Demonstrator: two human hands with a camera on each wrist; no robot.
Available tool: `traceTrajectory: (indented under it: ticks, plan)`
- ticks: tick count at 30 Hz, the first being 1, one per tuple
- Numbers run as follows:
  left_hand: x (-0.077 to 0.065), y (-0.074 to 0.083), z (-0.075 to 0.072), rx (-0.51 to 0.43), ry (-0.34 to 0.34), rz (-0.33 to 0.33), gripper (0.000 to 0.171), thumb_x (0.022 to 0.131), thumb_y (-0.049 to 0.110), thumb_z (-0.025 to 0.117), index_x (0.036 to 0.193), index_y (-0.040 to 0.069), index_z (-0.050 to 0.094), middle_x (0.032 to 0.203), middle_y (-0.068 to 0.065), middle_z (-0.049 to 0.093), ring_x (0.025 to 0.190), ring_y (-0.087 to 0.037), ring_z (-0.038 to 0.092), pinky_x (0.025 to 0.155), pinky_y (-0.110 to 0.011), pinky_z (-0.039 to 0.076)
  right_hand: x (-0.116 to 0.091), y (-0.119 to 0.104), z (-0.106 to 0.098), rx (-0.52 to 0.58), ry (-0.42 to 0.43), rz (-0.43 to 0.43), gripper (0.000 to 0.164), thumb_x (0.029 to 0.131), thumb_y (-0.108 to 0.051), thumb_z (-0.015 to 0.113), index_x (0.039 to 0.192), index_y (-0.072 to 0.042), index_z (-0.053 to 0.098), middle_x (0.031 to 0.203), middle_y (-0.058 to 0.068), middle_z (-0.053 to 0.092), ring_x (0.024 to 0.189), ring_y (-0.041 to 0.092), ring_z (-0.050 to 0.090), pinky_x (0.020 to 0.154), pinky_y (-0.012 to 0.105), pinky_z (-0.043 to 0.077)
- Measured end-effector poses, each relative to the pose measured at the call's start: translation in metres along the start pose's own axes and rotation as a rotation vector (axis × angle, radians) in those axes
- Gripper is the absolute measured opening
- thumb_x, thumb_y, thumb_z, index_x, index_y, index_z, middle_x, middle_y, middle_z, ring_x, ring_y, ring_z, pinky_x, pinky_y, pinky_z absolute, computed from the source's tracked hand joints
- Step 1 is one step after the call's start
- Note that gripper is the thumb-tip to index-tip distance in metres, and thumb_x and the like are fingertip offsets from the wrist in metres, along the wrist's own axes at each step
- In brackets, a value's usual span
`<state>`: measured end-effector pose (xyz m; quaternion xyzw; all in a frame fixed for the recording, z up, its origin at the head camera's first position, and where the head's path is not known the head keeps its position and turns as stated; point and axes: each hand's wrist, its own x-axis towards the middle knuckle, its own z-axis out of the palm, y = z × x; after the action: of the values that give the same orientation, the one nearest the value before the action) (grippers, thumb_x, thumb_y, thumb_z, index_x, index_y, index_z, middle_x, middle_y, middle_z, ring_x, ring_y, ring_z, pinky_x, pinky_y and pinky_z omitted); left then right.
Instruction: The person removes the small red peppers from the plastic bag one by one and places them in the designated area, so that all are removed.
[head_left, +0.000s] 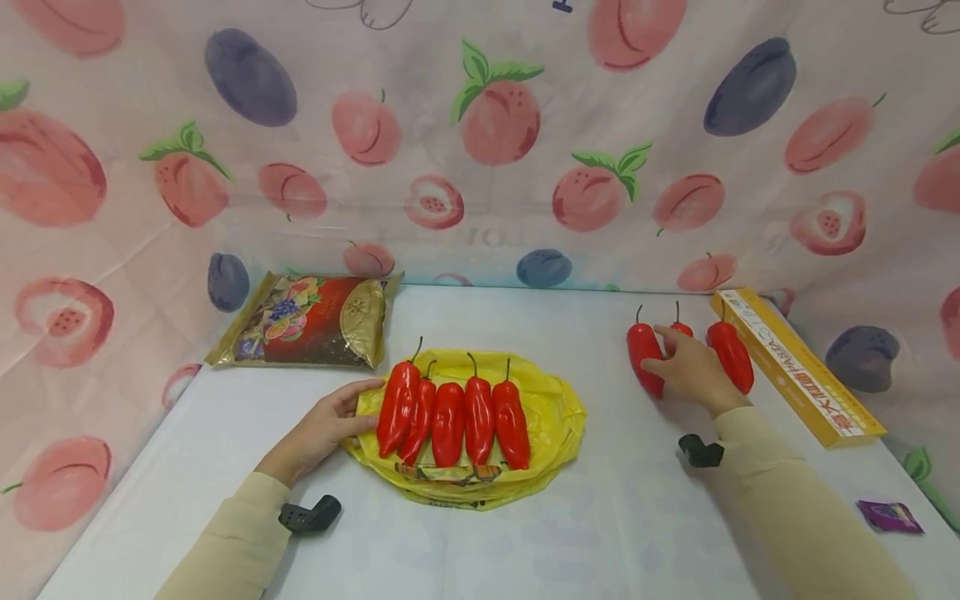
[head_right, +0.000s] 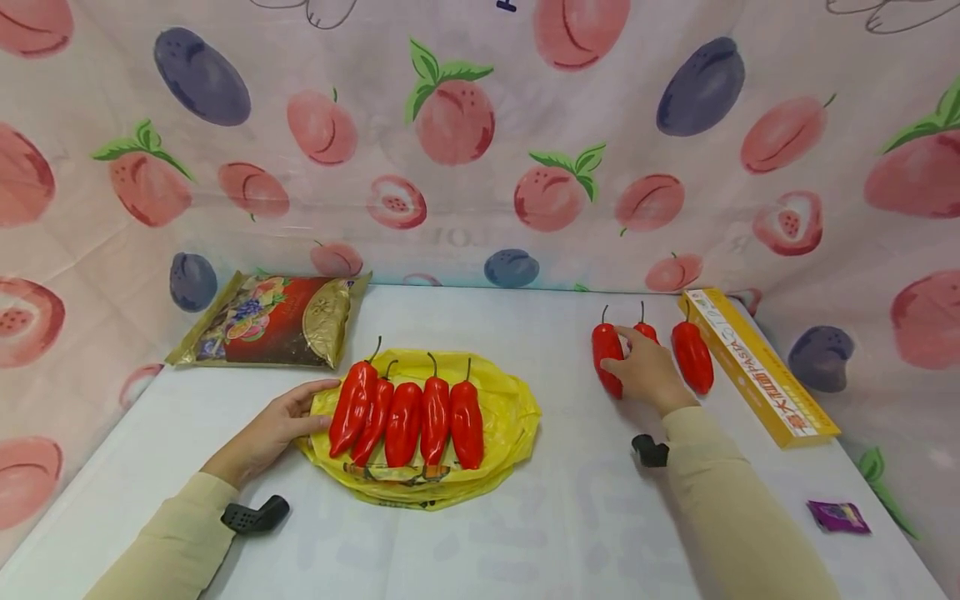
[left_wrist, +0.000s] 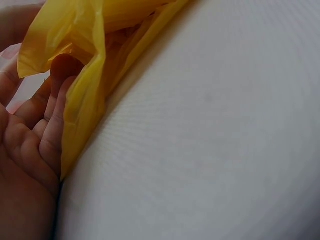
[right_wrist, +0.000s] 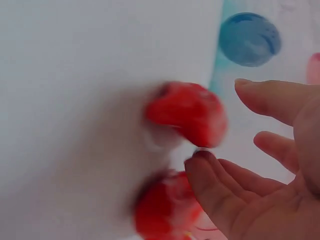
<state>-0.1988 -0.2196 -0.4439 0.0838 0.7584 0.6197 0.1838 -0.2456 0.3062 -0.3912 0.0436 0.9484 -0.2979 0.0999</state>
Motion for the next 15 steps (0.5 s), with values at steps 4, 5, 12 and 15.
traceTrajectory:
  ticks: [4, 5, 12, 15]
  plan:
    - [0.000, 0.000, 0.000, 0.015, 0.008, 0.000, 0.067, 0.094, 0.017, 0.070, 0.152, 0.003, 0.039, 0.148, -0.026, 0.044, 0.117, -0.026, 0.060, 0.092, -0.028, 0.052, -0.010, -0.012, -0.011, -0.027, 0.052, -0.059, 0.082, 0.097, -0.036, 0.065, 0.160, -0.009, 0.019, 0.146, 0.032, 0.038, 0.126, 0.050, 0.039, 0.086, 0.057, 0.054]
    - [0.000, 0.000, 0.000, 0.016, 0.010, 0.001, 0.067, 0.094, 0.017, 0.070, 0.152, 0.003, 0.039, 0.148, -0.026, 0.045, 0.116, -0.026, 0.061, 0.092, -0.028, 0.052, -0.013, -0.017, -0.013, -0.033, 0.063, -0.073, 0.082, 0.097, -0.038, 0.064, 0.160, -0.010, 0.020, 0.145, 0.032, 0.039, 0.125, 0.050, 0.040, 0.086, 0.057, 0.054]
    - [0.001, -0.001, 0.000, -0.015, -0.007, 0.004, 0.070, 0.095, 0.015, 0.068, 0.155, 0.005, 0.033, 0.145, -0.026, 0.047, 0.114, -0.023, 0.062, 0.092, -0.029, 0.052, -0.032, -0.052, -0.017, 0.007, 0.069, -0.133, 0.084, 0.094, -0.047, 0.066, 0.161, -0.018, 0.023, 0.146, 0.031, 0.042, 0.125, 0.048, 0.045, 0.071, 0.049, 0.059]
    - [-0.001, 0.000, -0.001, -0.019, -0.014, 0.009, 0.071, 0.095, 0.016, 0.067, 0.155, 0.005, 0.032, 0.147, -0.027, 0.045, 0.118, -0.025, 0.060, 0.093, -0.029, 0.051, -0.039, -0.067, -0.013, -0.012, 0.095, -0.196, 0.082, 0.093, -0.046, 0.068, 0.159, -0.017, 0.029, 0.144, 0.028, 0.046, 0.125, 0.047, 0.047, 0.077, 0.051, 0.058]
